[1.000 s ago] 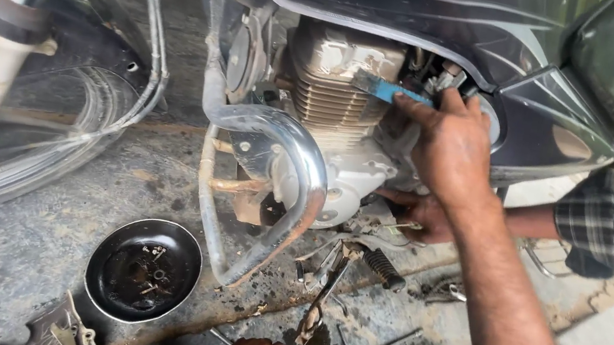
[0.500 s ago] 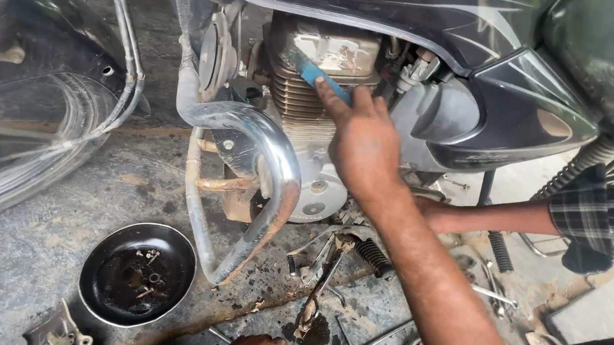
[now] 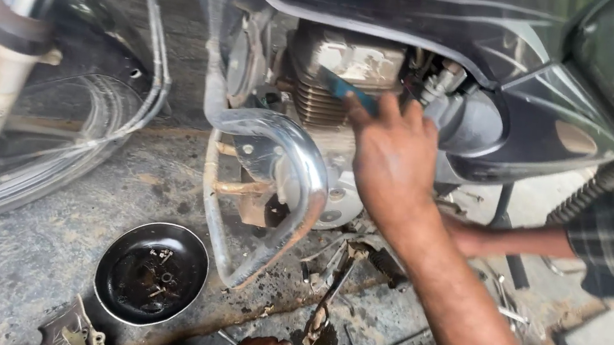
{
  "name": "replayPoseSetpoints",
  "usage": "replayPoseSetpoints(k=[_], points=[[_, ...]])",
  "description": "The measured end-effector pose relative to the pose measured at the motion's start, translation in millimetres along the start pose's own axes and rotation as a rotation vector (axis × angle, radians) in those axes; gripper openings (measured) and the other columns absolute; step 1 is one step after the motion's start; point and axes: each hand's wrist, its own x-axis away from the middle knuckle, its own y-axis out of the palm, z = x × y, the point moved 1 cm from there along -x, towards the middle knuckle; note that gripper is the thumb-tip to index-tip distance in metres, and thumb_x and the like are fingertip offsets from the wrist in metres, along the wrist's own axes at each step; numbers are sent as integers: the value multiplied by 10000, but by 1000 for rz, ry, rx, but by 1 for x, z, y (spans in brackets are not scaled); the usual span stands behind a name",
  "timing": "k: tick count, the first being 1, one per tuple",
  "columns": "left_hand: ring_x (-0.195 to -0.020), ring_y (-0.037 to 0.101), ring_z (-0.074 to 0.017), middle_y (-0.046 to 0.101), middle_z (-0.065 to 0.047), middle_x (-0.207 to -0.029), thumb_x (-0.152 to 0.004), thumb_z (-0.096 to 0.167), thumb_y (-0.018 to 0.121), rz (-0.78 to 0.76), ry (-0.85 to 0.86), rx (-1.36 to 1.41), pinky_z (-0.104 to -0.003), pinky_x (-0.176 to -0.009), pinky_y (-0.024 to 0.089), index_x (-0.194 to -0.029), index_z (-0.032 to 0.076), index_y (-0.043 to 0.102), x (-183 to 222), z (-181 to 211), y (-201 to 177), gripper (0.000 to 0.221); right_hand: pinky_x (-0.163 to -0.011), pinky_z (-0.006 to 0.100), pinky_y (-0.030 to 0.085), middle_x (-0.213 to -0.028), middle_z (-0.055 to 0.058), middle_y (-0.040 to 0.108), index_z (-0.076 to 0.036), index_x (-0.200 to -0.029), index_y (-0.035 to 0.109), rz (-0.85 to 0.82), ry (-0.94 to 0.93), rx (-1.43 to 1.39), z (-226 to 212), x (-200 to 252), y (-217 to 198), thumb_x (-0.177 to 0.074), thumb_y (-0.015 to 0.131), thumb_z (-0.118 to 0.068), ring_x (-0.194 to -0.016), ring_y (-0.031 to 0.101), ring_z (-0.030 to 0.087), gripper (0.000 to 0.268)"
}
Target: Cleaning motorcycle engine parts and working on components using a brush and mechanical tools.
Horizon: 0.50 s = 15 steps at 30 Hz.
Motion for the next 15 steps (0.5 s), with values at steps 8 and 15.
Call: replayPoseSetpoints(k=[8, 15], points=[[-1370, 506, -404, 520, -277, -1462, -971, 524, 632, -36, 25, -14, -504, -1206, 342, -1521, -48, 389, -15, 3, 8, 830, -684, 459, 594, -1002, 136, 609, -115, -1397, 645, -63, 13, 37, -11, -11, 19, -889, 623, -66, -912, 628, 308, 511], [-1329, 553, -407, 565, -299, -1407, -983, 574, 586, 34, 61, -77, -484, -1187, 393, -1506, -69, 403, -5, 2, -3, 849, -791, 434, 625, -1057, 148, 682, -103, -1389, 659, 87, 207, -405, 27, 2, 14, -904, 631, 48, -923, 711, 288, 508]])
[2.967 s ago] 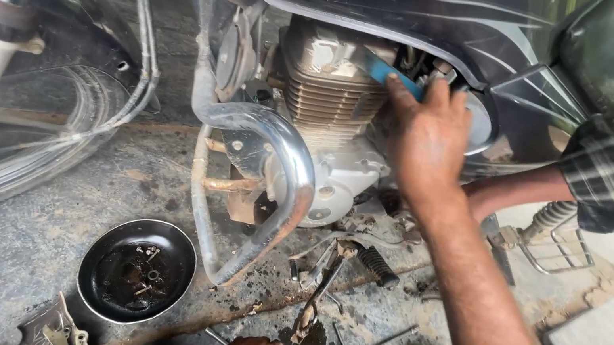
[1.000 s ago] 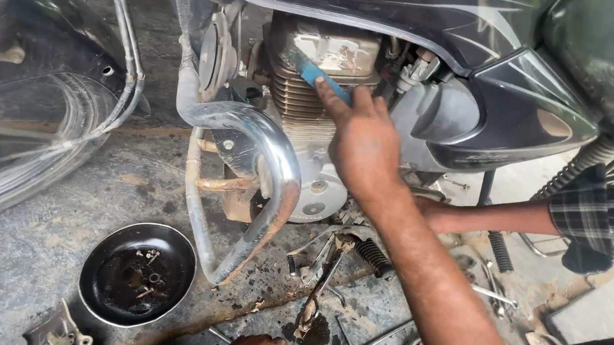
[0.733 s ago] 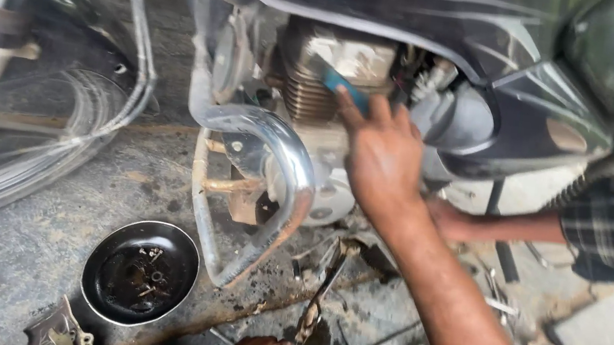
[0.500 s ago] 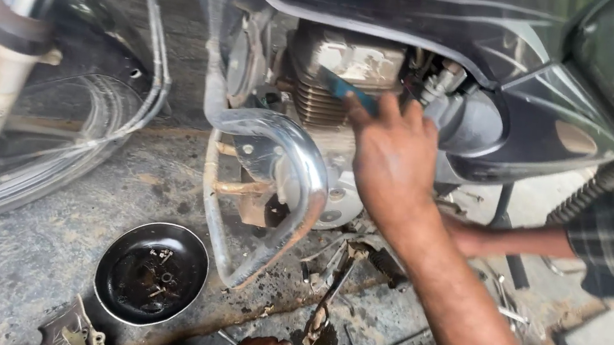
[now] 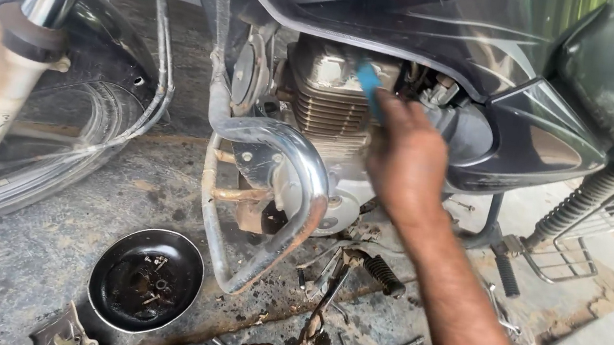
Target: Cleaning motorcycle engine parts and working on components using a brush and mechanical tools.
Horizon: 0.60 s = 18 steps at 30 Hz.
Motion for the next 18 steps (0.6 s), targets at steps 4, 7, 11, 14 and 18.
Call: replayPoseSetpoints(k=[4, 7, 11, 14, 18], points=[[-1367, 506, -407, 530, -301, -1436, -994, 595, 561, -54, -5, 0, -499, -1211, 341, -1526, -50, 377, -13, -2, 7, 856, -855, 401, 633, -1123, 160, 727, -56, -1333, 661, 51, 22, -167, 11, 2, -16, -889, 662, 54, -954, 751, 289, 457], [-1406, 468, -407, 491, -301, -1483, -1007, 598, 547, -72, -30, 24, -504, -1234, 308, -1529, -67, 359, 3, 10, -4, 866, -853, 430, 615, -1075, 168, 743, -51, -1280, 677, 38, -39, -157, 10, 7, -9, -862, 702, 48, -945, 752, 321, 430], [-1468, 390, -398, 415, -273, -1557, -999, 559, 570, -54, -98, 79, -515, -1256, 257, -1547, -49, 326, 28, 28, -21, 854, -855, 444, 614, -1111, 175, 729, -41, -1235, 637, 45, -15, -214, 13, 11, 28, -882, 681, 61, -996, 742, 344, 370], [-1492, 357, -396, 383, -269, -1583, -1010, 551, 568, -64, -116, 79, -516, -1269, 230, -1559, -33, 312, 24, 27, -25, 842, -875, 430, 622, -1162, 187, 708, -38, -1250, 599, 73, 9, -269, 9, 6, 42, -907, 651, 78, -1022, 736, 348, 366], [-1496, 347, -391, 374, -247, -1594, -1014, 538, 585, -76, -126, 122, -516, -1270, 225, -1558, -17, 323, 20, 26, -19, 820, -896, 434, 617, -1137, 182, 713, -56, -1279, 604, 118, -47, -264, -2, -4, 40, -910, 649, 95, -1016, 740, 343, 401]])
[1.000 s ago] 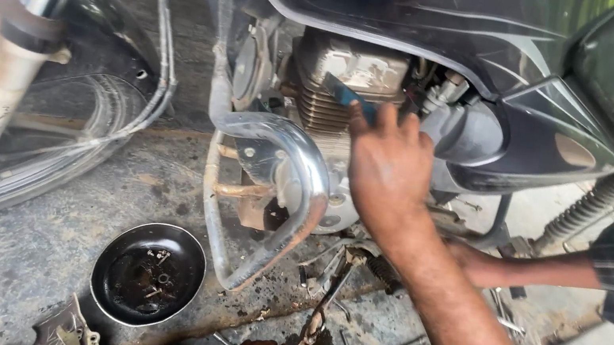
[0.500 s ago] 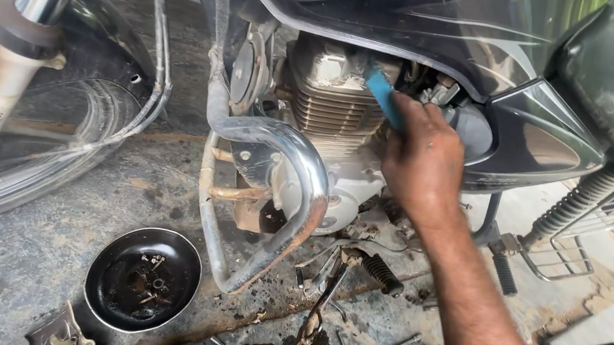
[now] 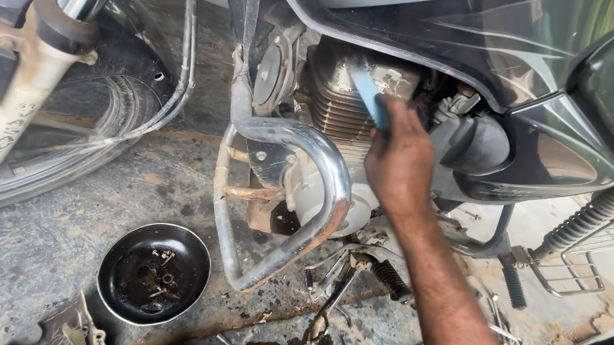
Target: Cleaning motorcycle engine parts and working on components using a brush and mechanical tools.
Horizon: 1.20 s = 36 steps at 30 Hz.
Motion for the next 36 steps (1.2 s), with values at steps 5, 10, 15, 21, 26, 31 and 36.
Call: replayPoseSetpoints(k=[5, 10, 15, 21, 26, 31, 36], points=[[-1424, 449, -397, 487, -258, -1499, -1002, 500, 595, 93, 66, -9, -518, -1229, 298, -1523, -22, 400, -23, -26, 9, 763, -856, 448, 602, -1085, 162, 717, -74, -1266, 628, -39, 42, 68, -4, 8, -24, -870, 690, 71, -984, 734, 333, 426], [-1383, 497, -403, 542, -263, -1446, -999, 467, 586, 88, 95, -15, -519, -1208, 336, -1490, -24, 457, -10, -11, 10, 707, -827, 484, 574, -1041, 146, 707, -93, -1264, 645, -60, 88, 205, 9, 8, -26, -877, 726, 43, -962, 713, 333, 417], [-1432, 439, -407, 455, -287, -1522, -991, 513, 633, 110, 117, -42, -511, -1247, 272, -1514, -70, 379, -7, -14, 9, 823, -802, 494, 547, -1048, 130, 706, -107, -1274, 653, -33, -36, 271, 11, 1, -30, -827, 789, -29, -933, 673, 334, 473], [-1398, 489, -411, 517, -298, -1469, -1004, 536, 594, 125, 124, -24, -504, -1236, 309, -1494, -70, 420, -9, -13, 5, 799, -786, 513, 534, -1007, 137, 699, -98, -1260, 654, -72, 0, 340, 41, 10, -16, -796, 880, -162, -913, 674, 341, 520], [-1346, 517, -411, 536, -304, -1417, -995, 537, 639, 115, 140, -66, -507, -1207, 343, -1475, -96, 413, -12, -11, 11, 825, -798, 485, 575, -1003, 134, 721, -110, -1271, 688, -115, 37, 310, 38, 14, -32, -836, 804, -64, -904, 705, 325, 453], [-1179, 645, -402, 656, -305, -1235, -1002, 511, 579, 121, 167, -60, -510, -1114, 463, -1440, -101, 472, -49, -38, 21, 761, -821, 422, 632, -1082, 129, 748, -111, -1288, 722, -104, 24, 185, 29, 16, -32, -884, 689, 46, -902, 744, 286, 435], [-1211, 605, -402, 615, -300, -1272, -1015, 588, 586, 127, 197, -145, -521, -1107, 453, -1450, -114, 434, -49, -36, 27, 840, -727, 431, 616, -1066, 187, 747, -109, -1280, 742, -122, 113, 184, 6, 17, -36, -896, 678, 35, -826, 748, 332, 415]])
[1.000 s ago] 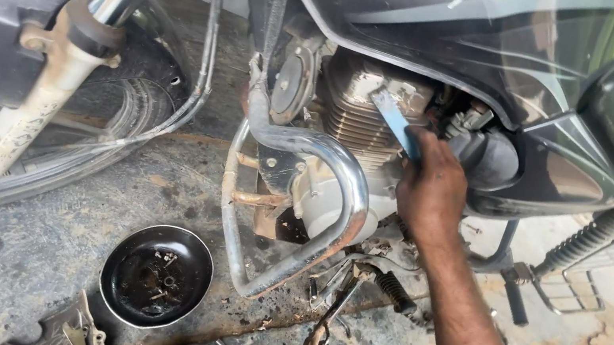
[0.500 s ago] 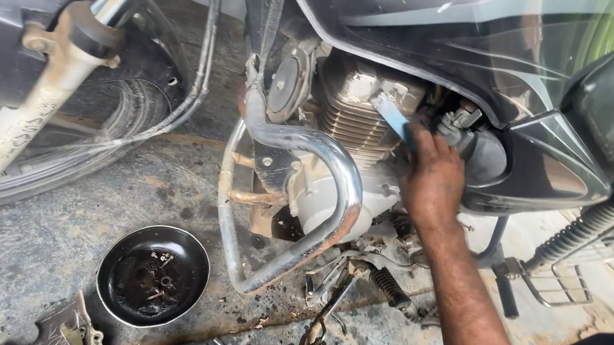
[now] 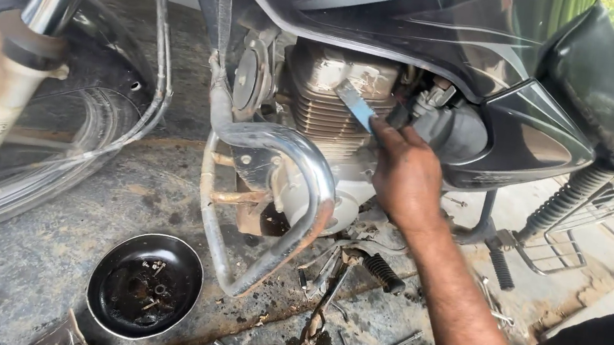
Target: Cleaning motorcycle engine parts and working on components using a brush and mechanical tools.
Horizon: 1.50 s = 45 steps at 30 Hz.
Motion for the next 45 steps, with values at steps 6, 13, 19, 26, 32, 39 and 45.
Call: replayPoseSetpoints(k=[6, 13, 19, 26, 32, 39, 45], points=[[-1226, 597, -417, 615, -301, -1290, -999, 543, 568, -6, -29, 77, -525, -1104, 451, -1479, -65, 450, 7, -4, -11, 784, -747, 463, 591, -1028, 233, 741, -81, -1273, 735, 61, -74, -66, -10, 5, 14, -823, 690, 35, -829, 734, 395, 468], [-1346, 522, -408, 539, -279, -1437, -984, 546, 596, -72, -87, 73, -525, -1189, 352, -1523, -46, 382, 13, 5, -13, 829, -619, 415, 615, -949, 235, 730, 4, -1376, 611, -81, 79, -207, -44, 23, 43, -898, 696, -69, -755, 759, 345, 491], [-1375, 507, -407, 519, -300, -1458, -969, 555, 610, -92, -97, 111, -509, -1199, 353, -1523, -67, 376, 32, 28, -31, 865, -651, 438, 601, -991, 262, 716, 18, -1434, 577, -8, 66, -181, -46, 11, 58, -871, 722, -84, -806, 741, 355, 590], [-1398, 479, -408, 497, -284, -1481, -962, 595, 600, -80, -105, 113, -514, -1208, 335, -1532, -45, 368, 18, 4, -17, 888, -673, 435, 599, -951, 221, 718, 28, -1418, 571, 172, 56, -248, -19, 33, 54, -886, 737, -68, -790, 730, 330, 566], [-1372, 507, -412, 528, -289, -1443, -972, 602, 587, -89, -79, 111, -515, -1197, 357, -1531, -45, 372, 16, 9, -15, 881, -718, 482, 584, -966, 243, 710, 12, -1369, 622, 160, 87, -165, -1, 36, 41, -873, 718, -26, -819, 721, 396, 507], [-1328, 550, -395, 552, -278, -1417, -956, 587, 622, -85, -130, 117, -501, -1186, 382, -1533, -30, 368, 20, 13, -19, 883, -617, 460, 581, -963, 239, 711, 10, -1428, 581, 144, 199, -177, 2, 15, 53, -909, 664, 4, -741, 713, 372, 525], [-1250, 604, -411, 610, -297, -1345, -986, 556, 584, -123, -43, 82, -509, -1116, 445, -1520, -28, 409, -12, -17, -2, 810, -664, 410, 614, -960, 234, 714, 13, -1408, 604, 193, 114, -158, 17, 22, 61, -846, 709, 20, -755, 734, 310, 572]])
